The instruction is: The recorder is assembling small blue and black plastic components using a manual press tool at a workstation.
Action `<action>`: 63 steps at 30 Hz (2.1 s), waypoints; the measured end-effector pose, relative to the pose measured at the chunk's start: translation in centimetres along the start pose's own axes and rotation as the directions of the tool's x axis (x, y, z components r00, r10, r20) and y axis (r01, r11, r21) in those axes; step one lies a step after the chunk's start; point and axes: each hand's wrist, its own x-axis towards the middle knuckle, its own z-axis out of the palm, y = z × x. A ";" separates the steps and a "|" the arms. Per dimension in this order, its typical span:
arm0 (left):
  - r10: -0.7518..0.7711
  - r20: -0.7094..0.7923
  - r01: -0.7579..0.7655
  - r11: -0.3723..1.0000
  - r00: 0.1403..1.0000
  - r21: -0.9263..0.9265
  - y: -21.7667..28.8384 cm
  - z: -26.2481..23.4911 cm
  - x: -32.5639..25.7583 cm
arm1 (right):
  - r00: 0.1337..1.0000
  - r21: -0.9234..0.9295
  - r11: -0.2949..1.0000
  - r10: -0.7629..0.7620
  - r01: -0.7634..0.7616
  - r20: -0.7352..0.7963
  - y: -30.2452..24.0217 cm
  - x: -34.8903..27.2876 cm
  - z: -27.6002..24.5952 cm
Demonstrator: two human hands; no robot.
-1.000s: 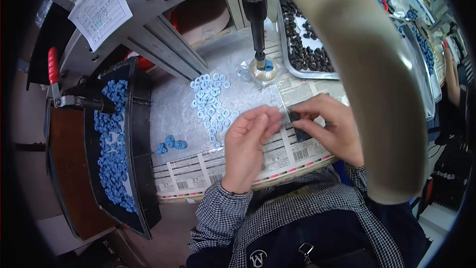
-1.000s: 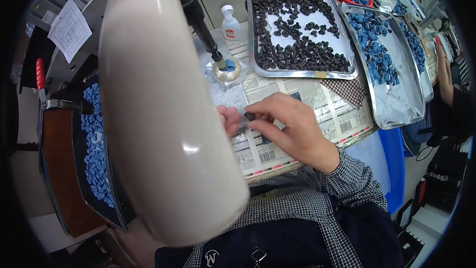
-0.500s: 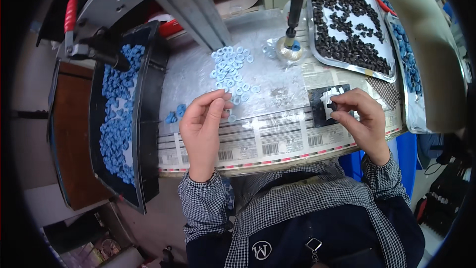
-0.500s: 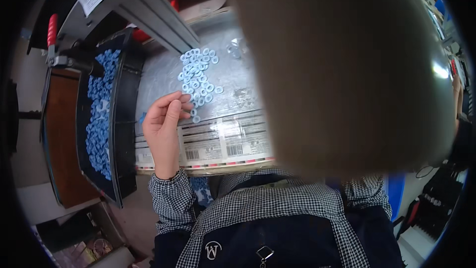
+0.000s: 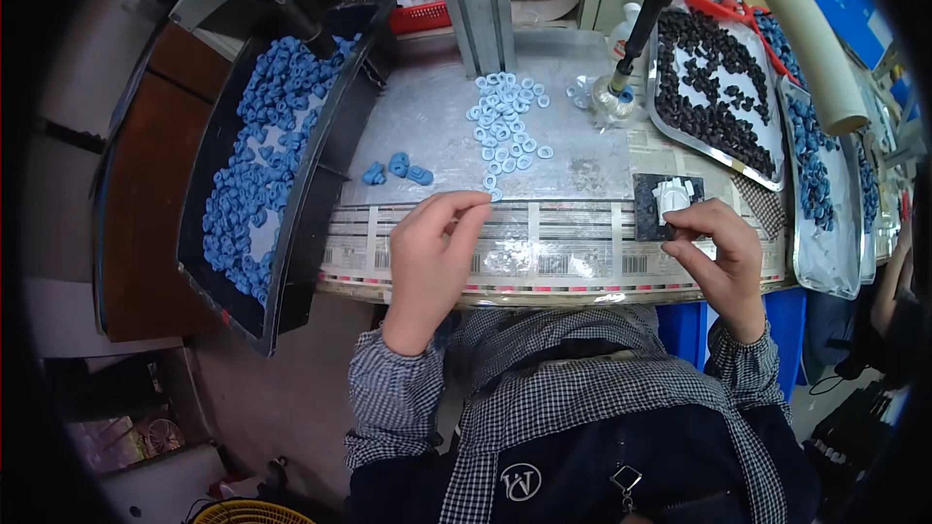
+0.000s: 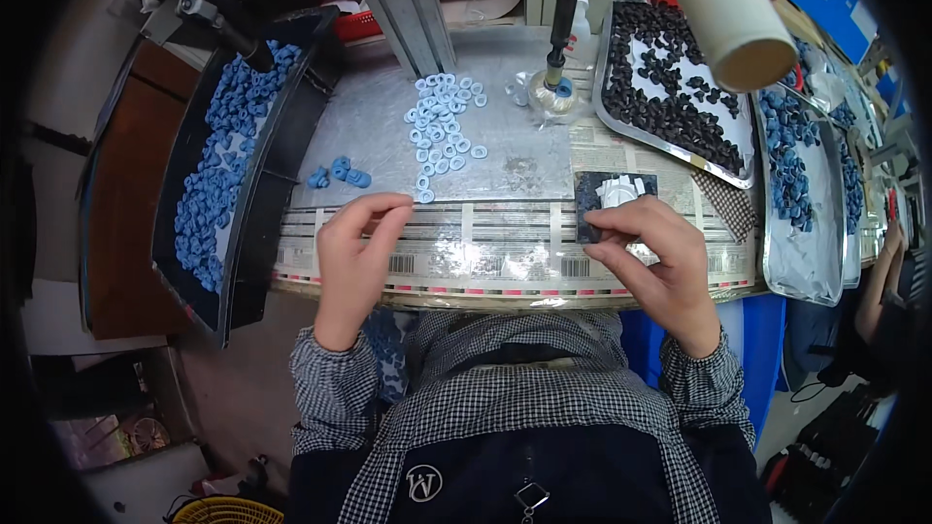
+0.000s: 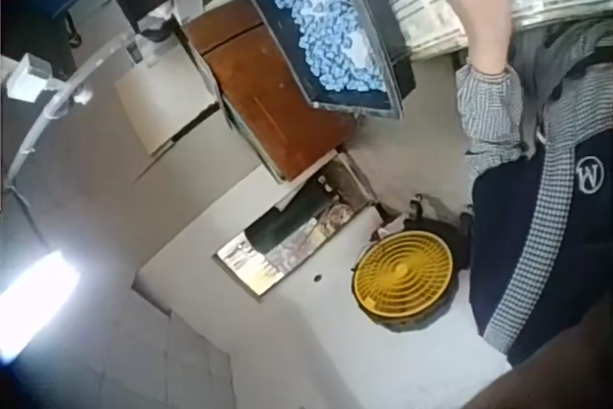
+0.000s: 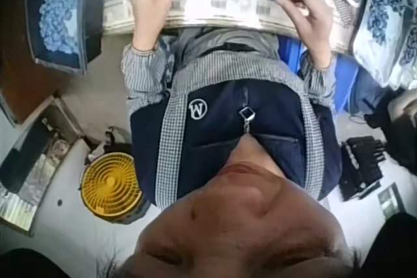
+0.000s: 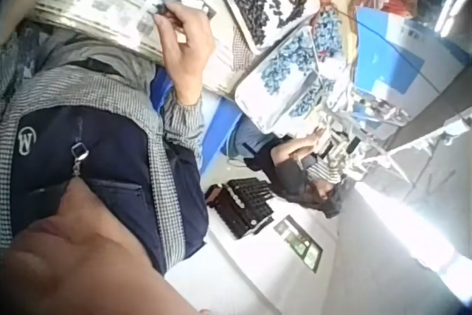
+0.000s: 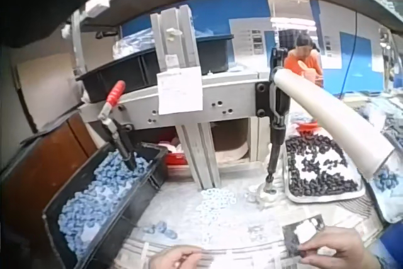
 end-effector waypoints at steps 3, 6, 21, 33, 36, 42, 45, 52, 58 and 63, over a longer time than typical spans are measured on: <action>0.234 0.033 -0.233 0.929 0.972 0.287 -0.4 2.5 2.3 | 0.999 -0.021 0.999 -0.036 0.036 -0.016 -0.3 -0.3 -0.3; 0.377 0.084 -0.378 0.835 0.922 0.401 -0.5 4.5 4.7 | 1.000 -0.027 1.000 -0.002 0.002 -0.016 0.4 -0.7 -0.5; 0.139 0.176 -0.139 0.990 0.975 -0.012 1.4 7.9 4.2 | 0.995 0.106 0.989 0.100 -0.099 -0.008 1.1 0.8 0.3; -0.124 0.377 0.341 0.734 0.918 -0.588 3.0 10.3 1.6 | 0.995 0.002 0.999 -0.050 0.050 -0.082 1.8 2.6 2.6; -0.162 0.443 0.436 0.636 0.882 -0.636 3.2 9.8 1.9 | 0.993 -0.009 0.998 -0.070 0.070 -0.096 2.0 2.6 2.5; -0.166 0.499 0.499 0.552 0.851 -0.668 2.1 10.0 2.0 | 0.998 0.091 0.995 -0.050 0.052 -0.026 1.7 2.6 2.1; -0.140 0.469 0.464 0.542 0.872 -0.701 2.5 9.9 1.6 | 1.000 0.143 0.990 0.019 -0.016 -0.016 2.2 2.2 2.4; -0.153 0.482 0.469 0.601 0.863 -0.648 1.6 9.3 1.0 | 0.994 0.186 0.977 0.096 -0.103 0.048 0.6 2.6 2.4; 0.272 -0.008 -0.256 0.916 0.962 0.310 -0.1 0.4 3.5 | 0.994 -0.083 0.995 0.050 -0.058 -0.101 1.7 2.7 -0.2; 0.316 0.266 -0.400 0.515 0.911 0.758 -2.1 -5.1 5.4 | 0.985 -0.123 0.988 0.075 -0.095 -0.152 3.8 2.6 -2.5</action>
